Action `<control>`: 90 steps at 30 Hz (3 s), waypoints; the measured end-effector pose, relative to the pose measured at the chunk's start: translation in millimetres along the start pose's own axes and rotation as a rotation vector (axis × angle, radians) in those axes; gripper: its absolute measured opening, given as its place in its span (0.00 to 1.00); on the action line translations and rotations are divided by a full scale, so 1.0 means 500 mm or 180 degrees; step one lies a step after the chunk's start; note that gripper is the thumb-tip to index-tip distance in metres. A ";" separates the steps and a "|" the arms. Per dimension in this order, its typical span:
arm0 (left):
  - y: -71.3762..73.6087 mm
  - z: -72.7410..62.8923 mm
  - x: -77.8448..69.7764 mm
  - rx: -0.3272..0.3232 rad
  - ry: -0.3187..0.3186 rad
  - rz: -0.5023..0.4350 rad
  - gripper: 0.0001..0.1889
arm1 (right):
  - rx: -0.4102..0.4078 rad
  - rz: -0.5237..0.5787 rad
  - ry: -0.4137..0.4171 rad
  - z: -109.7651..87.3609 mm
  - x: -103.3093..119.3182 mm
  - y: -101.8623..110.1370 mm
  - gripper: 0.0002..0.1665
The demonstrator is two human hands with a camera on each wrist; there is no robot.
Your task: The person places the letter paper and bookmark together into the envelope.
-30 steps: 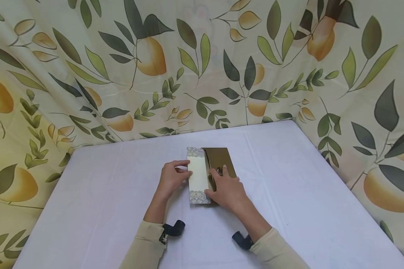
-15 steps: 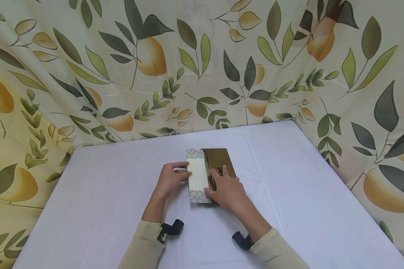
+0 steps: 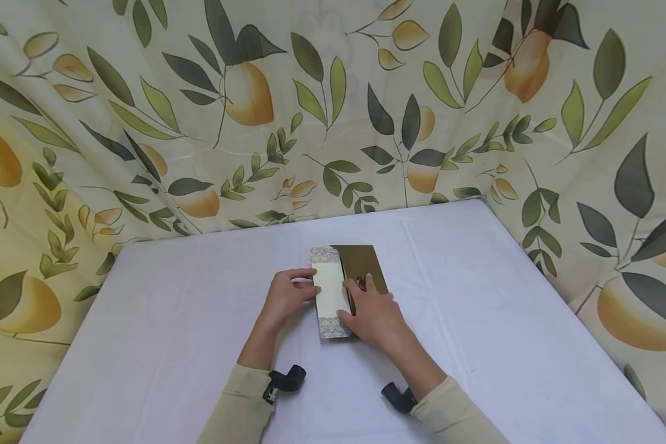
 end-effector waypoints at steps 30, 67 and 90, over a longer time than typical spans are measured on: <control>-0.034 -0.016 -0.033 0.0041 -0.0439 0.0092 0.20 | 0.0059 0.0024 0.0070 -0.006 0.016 -0.002 0.33; -0.087 -0.037 -0.042 0.0284 -0.0503 0.0158 0.28 | 0.0109 0.0169 0.0133 -0.003 0.017 0.001 0.34; -0.063 -0.034 -0.050 0.0269 -0.0553 0.0385 0.15 | 0.0057 0.0141 0.0098 -0.007 0.018 0.001 0.36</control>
Point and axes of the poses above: each hand's wrist, its own z-axis towards the middle knuckle, its own y-axis out of the back of the hand, x = y × z, the point moved 10 cm from there along z, towards the middle knuckle, and after that the axes turned 12 degrees about -x, right-handed, at the moved point
